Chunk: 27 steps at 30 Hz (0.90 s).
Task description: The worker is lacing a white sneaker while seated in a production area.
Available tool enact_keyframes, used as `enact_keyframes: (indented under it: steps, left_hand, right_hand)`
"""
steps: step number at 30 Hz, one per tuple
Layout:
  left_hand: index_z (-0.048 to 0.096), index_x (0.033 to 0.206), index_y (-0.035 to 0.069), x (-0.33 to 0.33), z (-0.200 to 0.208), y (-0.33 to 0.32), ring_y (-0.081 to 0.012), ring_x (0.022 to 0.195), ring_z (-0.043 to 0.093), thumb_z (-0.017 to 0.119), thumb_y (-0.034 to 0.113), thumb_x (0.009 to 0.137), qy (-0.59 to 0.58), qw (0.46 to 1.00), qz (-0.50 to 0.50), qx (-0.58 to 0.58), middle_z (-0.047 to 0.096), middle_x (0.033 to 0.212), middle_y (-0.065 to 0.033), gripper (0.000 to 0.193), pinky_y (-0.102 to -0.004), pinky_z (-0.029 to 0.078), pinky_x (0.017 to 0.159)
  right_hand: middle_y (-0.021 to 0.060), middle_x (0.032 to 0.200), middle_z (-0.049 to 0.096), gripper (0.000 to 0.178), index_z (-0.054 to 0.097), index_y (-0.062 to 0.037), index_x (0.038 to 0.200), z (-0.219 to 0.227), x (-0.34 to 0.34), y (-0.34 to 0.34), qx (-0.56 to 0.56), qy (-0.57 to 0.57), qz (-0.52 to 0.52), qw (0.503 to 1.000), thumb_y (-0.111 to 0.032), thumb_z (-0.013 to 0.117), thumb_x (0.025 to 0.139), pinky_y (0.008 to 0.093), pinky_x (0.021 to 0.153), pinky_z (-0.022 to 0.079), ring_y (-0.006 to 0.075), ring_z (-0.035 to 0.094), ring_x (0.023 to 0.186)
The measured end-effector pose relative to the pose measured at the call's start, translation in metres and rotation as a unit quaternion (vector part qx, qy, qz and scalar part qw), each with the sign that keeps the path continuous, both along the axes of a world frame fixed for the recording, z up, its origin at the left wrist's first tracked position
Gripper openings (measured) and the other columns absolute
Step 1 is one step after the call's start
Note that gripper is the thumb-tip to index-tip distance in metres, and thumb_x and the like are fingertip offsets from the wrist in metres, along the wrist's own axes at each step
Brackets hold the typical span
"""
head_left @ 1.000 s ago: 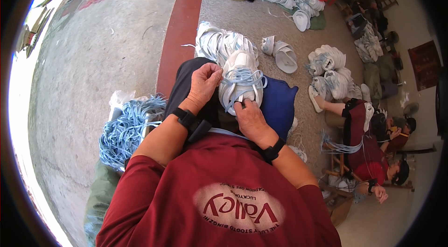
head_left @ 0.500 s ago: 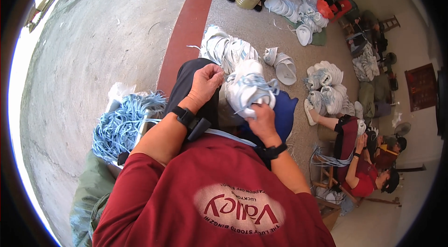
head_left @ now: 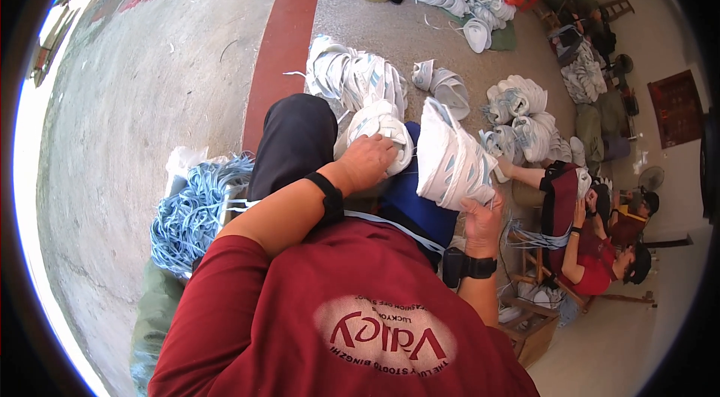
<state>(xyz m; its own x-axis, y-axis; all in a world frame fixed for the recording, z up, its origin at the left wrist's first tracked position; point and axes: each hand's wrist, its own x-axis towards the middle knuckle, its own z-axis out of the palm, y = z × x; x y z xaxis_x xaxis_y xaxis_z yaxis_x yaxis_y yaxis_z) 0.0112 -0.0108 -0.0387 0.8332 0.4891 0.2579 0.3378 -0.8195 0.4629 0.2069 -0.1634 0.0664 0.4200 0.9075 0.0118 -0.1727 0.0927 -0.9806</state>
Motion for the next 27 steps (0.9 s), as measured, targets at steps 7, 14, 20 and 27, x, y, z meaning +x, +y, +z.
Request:
enact_keyframes:
  steps: [7, 14, 20, 27]
  left_hand:
    - [0.057, 0.11, 0.0, -0.028, 0.001, 0.017, -0.0348, 0.099, 0.056, 0.067, 0.039, 0.073, -0.086, 0.976, -0.055, -0.193, 0.058, 0.107, -0.0214, 0.055, -0.0382, 0.044, 0.087]
    - [0.058, 0.104, 0.0, 0.012, 0.009, -0.017, -0.0312, 0.099, 0.053, 0.072, 0.024, 0.065, 0.019, 0.997, 0.066, 0.028, 0.056, 0.102, -0.0139, 0.048, -0.0379, 0.045, 0.085]
    - [0.057, 0.091, 0.002, 0.01, -0.005, -0.01, -0.0317, 0.099, 0.05, 0.066, 0.008, 0.06, 0.062, 0.994, 0.033, 0.078, 0.055, 0.1, -0.0127, 0.033, -0.0375, 0.044, 0.085]
    - [0.053, 0.093, 0.003, -0.003, -0.006, -0.009, -0.0333, 0.09, 0.055, 0.061, 0.004, 0.062, 0.007, 0.997, -0.011, 0.072, 0.057, 0.091, -0.0146, 0.032, -0.0403, 0.046, 0.079]
  right_hand:
    - [0.0081, 0.084, 0.068, 0.032, 0.066, 0.0011, 0.085, 0.025, 0.036, -0.089, -0.072, -0.108, 0.061, 0.99, 0.002, 0.073, 0.053, 0.0269, 0.069, 0.049, 0.0165, 0.064, 0.073]
    - [0.0172, 0.112, 0.06, 0.058, 0.055, 0.0041, 0.113, 0.016, 0.053, -0.16, 0.094, 0.141, -0.235, 0.957, 0.009, 0.064, 0.056, 0.0375, 0.087, 0.048, 0.0262, 0.06, 0.099]
    - [0.0114, 0.096, 0.067, 0.041, 0.063, 0.0015, 0.099, -0.008, 0.062, -0.144, 0.097, 0.119, -0.145, 0.977, 0.011, 0.068, 0.06, 0.0322, 0.081, 0.05, 0.0202, 0.064, 0.087]
    - [0.0095, 0.094, 0.067, 0.035, 0.065, -0.0004, 0.097, -0.023, 0.059, -0.136, 0.115, 0.162, -0.145, 0.969, 0.009, 0.069, 0.063, 0.0297, 0.077, 0.051, 0.0178, 0.064, 0.084]
